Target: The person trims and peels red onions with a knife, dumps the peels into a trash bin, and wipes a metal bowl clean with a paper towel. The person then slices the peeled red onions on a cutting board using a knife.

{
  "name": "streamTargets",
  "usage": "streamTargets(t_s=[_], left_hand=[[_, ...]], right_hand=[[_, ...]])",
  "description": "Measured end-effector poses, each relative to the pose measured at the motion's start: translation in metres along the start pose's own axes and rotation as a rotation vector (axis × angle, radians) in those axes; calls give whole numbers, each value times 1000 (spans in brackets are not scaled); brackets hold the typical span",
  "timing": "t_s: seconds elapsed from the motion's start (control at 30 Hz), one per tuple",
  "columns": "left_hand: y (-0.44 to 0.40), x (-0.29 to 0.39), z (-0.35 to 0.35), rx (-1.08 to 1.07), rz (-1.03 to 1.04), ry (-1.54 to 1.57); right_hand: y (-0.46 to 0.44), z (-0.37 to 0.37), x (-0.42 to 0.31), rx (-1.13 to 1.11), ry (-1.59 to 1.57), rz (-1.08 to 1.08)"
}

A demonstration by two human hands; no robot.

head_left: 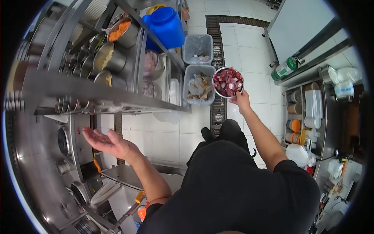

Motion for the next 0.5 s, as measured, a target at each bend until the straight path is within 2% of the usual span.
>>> streamTargets(t_s=[0.13,0.17,0.2,0.27,0.3,0.4,0.43,0.5], left_hand=[[-55,1,46,-16,89,88],[-51,-14,46,83,-25,102],[-59,-12,51,65,-87,51],[-80,10,82,121,3,-84],[-84,12,90,180,-87,-97],[-87,9,91,409,-177,-360],[-88,7,97,420,-212,-407],[-86,10,101,461,-285,-511]], right_hand=[[-116,25,-20,-16,-26,42],[-147,31,-25,-23,4,36],[-179,35,-28,-31,49,33],[-248,50,-34,-56,139,20],[-283,58,-32,-18,190,-18],[-425,55,17,-61,856,-291],[-420,76,-23,51,1147,-459],[-451,98,-39,39,1152,-376]])
Point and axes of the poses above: each hand's wrist, its own y-axis away from the middle knuckle, its own z-axis out of the palm, x = y × z, the point moved 4 cm from there along -y, towards the middle knuckle, and after that the axes turned 9 degrees about -x, right-handed, at the moved point
